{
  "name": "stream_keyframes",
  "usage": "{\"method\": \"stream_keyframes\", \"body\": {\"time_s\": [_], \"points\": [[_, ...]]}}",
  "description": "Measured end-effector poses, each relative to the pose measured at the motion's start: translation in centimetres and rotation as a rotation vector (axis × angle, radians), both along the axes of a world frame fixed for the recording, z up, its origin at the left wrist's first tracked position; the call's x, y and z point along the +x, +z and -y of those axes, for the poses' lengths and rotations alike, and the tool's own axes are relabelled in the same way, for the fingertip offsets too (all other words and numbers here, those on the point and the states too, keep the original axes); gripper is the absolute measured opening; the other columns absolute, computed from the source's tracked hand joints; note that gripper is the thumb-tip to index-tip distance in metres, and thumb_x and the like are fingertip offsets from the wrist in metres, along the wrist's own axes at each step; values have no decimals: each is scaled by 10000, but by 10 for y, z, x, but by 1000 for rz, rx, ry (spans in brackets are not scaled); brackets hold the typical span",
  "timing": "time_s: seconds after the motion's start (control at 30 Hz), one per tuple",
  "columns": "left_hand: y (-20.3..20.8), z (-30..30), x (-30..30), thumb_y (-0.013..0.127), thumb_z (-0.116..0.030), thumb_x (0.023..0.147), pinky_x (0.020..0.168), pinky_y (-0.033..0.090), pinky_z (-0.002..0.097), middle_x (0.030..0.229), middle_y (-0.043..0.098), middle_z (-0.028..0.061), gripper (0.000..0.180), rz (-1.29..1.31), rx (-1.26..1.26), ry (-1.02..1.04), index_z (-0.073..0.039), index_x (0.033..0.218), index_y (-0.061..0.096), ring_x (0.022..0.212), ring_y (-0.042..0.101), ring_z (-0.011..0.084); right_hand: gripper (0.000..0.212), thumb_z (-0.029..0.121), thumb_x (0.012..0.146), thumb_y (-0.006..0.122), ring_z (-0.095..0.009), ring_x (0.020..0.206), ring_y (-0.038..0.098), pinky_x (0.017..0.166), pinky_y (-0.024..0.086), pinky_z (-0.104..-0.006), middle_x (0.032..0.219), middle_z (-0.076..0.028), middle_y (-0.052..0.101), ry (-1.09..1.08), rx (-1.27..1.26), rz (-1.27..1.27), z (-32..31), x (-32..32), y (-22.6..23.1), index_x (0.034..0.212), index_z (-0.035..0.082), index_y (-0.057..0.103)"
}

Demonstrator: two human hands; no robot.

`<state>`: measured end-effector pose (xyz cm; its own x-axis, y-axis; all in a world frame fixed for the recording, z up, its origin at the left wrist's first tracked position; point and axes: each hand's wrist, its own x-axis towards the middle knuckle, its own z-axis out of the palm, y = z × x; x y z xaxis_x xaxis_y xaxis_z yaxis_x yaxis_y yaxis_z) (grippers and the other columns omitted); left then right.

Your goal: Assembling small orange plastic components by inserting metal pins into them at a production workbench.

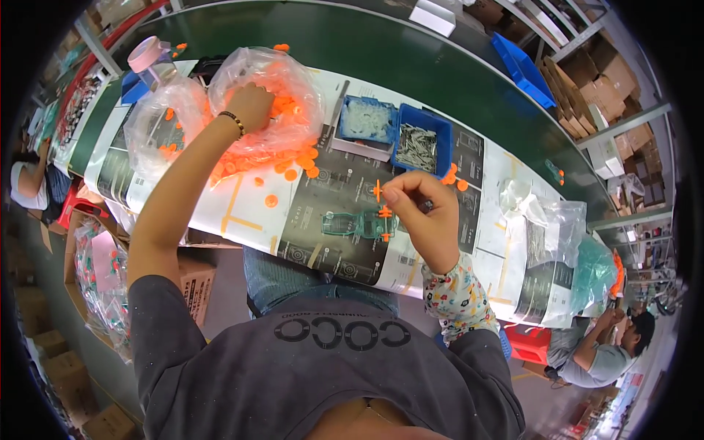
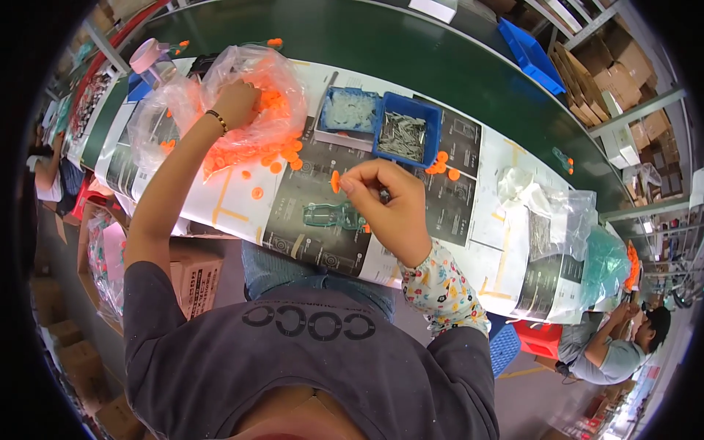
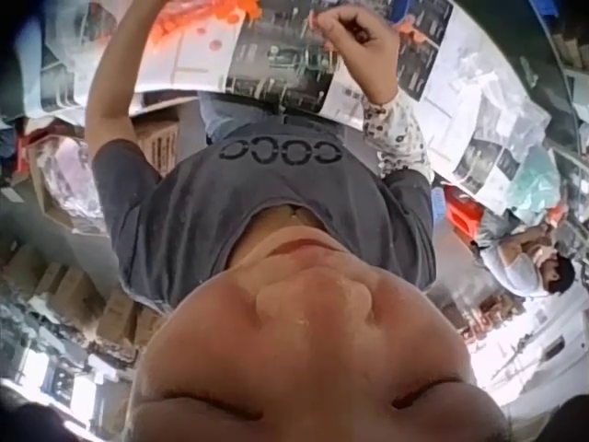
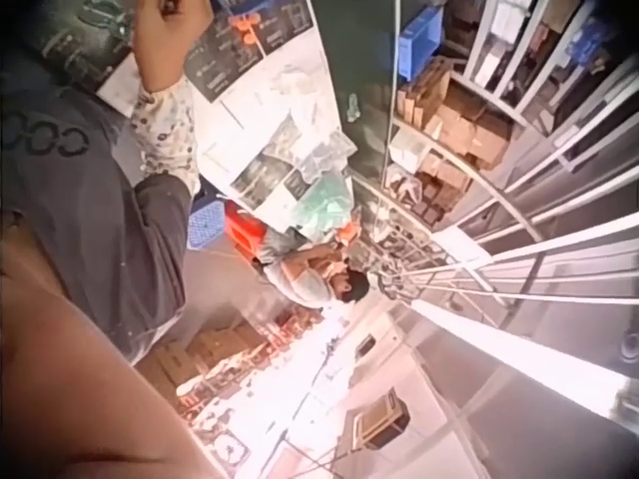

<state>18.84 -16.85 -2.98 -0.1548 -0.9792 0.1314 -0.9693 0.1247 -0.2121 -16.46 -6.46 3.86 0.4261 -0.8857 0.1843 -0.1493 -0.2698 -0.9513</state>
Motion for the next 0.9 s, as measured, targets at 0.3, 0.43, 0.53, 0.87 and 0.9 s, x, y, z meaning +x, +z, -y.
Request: {"method": "stream_keyframes", "body": {"time_s": [0.3, 0.43, 0.53, 0.87, 0.9], "points": [[28, -20, -14, 579, -48, 830, 724, 500, 321, 850, 647, 128, 132, -485, -215, -187, -26, 955, 614, 803, 636, 258, 85, 99, 879, 657, -26, 695, 509, 608, 391, -174, 802, 21, 608, -21, 3, 76, 1, -2, -10, 869, 19, 629], [54, -57, -52, 582, -37, 881, 686, 515, 291, 925, 659, 78, 125, -1508, -225, -128, -1, 1001, 574, 846, 653, 174, 78, 90, 884, 646, -29, 710, 513, 631, 404, -181, 804, 19, 606, -67, 81, 126, 1, 2, -10, 875, 15, 625], [48, -101, -100, 571, -29, 901, 726, 524, 270, 968, 654, 86, 109, -1715, -54, -211, -8, 1007, 556, 892, 647, 153, 75, 84, 889, 636, -29, 717, 513, 643, 410, -188, 804, 20, 603, -66, 86, 220, 2, 8, -12, 883, 10, 623], [26, -146, -176, 514, -90, 959, 916, 465, 307, 1099, 634, 156, 165, -2469, 99, -240, -14, 1101, 482, 1013, 612, 183, 44, 46, 877, 630, -16, 641, 462, 570, 370, -170, 822, 8, 611, -103, -98, 135, -9, 27, -15, 883, 3, 624], [25, -148, -178, 510, -99, 963, 936, 452, 308, 1106, 631, 156, 162, -2475, 88, -239, -14, 1098, 482, 1036, 603, 184, 37, 35, 870, 633, -14, 623, 445, 553, 358, -170, 820, 6, 611, -114, -175, 135, -10, 30, -15, 879, 0, 624]]}}
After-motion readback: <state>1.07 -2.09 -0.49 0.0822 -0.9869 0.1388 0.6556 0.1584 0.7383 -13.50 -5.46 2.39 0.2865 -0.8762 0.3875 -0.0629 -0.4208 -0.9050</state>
